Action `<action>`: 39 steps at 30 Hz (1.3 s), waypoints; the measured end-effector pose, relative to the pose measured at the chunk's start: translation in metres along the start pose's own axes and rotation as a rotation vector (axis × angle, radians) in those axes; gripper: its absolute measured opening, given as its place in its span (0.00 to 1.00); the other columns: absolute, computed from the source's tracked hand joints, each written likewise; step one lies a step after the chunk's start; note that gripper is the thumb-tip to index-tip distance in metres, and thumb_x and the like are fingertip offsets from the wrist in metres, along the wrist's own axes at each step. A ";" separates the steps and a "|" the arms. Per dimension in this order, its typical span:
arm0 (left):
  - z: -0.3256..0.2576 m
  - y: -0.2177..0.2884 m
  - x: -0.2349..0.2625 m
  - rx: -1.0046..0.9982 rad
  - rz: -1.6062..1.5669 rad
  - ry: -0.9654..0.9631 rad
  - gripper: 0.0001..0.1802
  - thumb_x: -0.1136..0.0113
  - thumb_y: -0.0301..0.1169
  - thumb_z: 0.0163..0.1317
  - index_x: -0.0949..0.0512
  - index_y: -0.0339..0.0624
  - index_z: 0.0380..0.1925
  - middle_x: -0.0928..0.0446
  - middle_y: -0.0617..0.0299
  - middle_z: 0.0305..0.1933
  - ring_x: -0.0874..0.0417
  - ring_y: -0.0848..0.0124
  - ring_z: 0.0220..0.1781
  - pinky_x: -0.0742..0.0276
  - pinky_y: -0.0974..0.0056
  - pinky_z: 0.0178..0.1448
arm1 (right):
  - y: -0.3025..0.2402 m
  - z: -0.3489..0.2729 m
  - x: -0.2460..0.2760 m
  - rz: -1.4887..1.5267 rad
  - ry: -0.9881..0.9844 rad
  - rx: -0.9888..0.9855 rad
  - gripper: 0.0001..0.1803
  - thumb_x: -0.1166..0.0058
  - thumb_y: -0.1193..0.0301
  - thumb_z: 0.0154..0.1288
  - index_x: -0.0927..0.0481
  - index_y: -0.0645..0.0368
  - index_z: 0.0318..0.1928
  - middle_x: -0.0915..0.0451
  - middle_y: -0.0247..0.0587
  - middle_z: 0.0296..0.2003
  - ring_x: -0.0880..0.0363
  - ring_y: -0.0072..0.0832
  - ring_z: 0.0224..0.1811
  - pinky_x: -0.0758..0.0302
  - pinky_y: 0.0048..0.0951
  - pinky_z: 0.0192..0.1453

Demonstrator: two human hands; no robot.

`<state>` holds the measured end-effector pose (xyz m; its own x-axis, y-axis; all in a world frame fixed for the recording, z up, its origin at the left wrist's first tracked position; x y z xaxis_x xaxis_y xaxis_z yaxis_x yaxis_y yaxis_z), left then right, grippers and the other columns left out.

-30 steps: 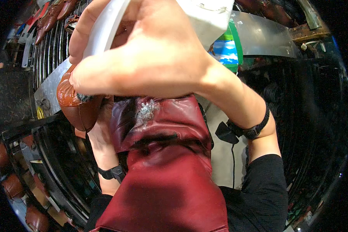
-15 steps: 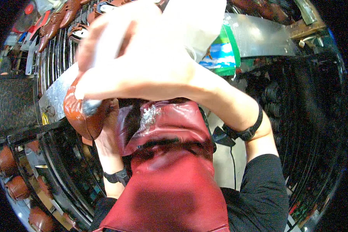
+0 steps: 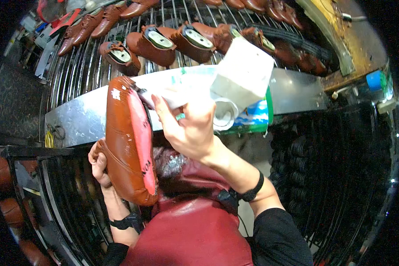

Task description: Applying a dark substance, likely polish or dye, to the edges and soles of leather shoes using a handheld brush at a production line.

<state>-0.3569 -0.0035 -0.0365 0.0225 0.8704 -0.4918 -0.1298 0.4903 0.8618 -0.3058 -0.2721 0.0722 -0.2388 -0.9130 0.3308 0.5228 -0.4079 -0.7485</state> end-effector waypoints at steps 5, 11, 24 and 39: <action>0.014 0.013 0.020 0.003 0.060 -0.102 0.24 0.27 0.30 0.58 0.15 0.24 0.52 0.11 0.45 0.46 0.09 0.63 0.44 0.15 0.59 0.57 | 0.020 0.008 -0.022 0.233 0.067 -0.030 0.06 0.41 0.82 0.75 0.15 0.72 0.47 0.12 0.44 0.30 0.14 0.25 0.26 0.15 0.26 0.33; 0.026 0.025 0.048 -0.089 0.263 0.168 0.22 0.30 0.28 0.59 0.15 0.25 0.52 0.11 0.48 0.47 0.11 0.64 0.46 0.18 0.60 0.59 | 0.046 -0.022 -0.053 0.778 -0.032 -0.665 0.08 0.39 0.76 0.76 0.16 0.72 0.44 0.12 0.46 0.33 0.12 0.28 0.28 0.12 0.29 0.30; 0.394 0.051 0.108 0.215 1.958 0.483 0.31 0.25 0.53 0.51 0.12 0.43 0.50 0.13 0.44 0.54 0.12 0.46 0.58 0.16 0.47 0.63 | 0.049 -0.037 -0.010 0.804 0.201 -0.690 0.09 0.42 0.77 0.76 0.18 0.74 0.47 0.13 0.56 0.34 0.10 0.38 0.29 0.10 0.36 0.32; 0.099 0.447 -0.082 -0.158 2.621 0.898 0.37 0.35 0.59 0.66 0.21 0.43 0.64 0.16 0.39 0.56 0.10 0.48 0.52 0.15 0.45 0.51 | 0.055 -0.075 0.043 0.876 0.213 -0.698 0.10 0.43 0.72 0.78 0.21 0.71 0.43 0.15 0.52 0.31 0.16 0.36 0.21 0.17 0.33 0.24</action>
<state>-0.3184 0.1486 0.4010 -0.2780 -0.6685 0.6898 0.6519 -0.6587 -0.3756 -0.3480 -0.3331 0.0019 -0.1851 -0.8356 -0.5172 0.0253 0.5221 -0.8525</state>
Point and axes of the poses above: each hand's wrist, its own z-axis towards the middle knuckle, its own x-axis out of the back of the hand, y = z × x, the point moved 4 cm from there along z, towards the middle knuckle
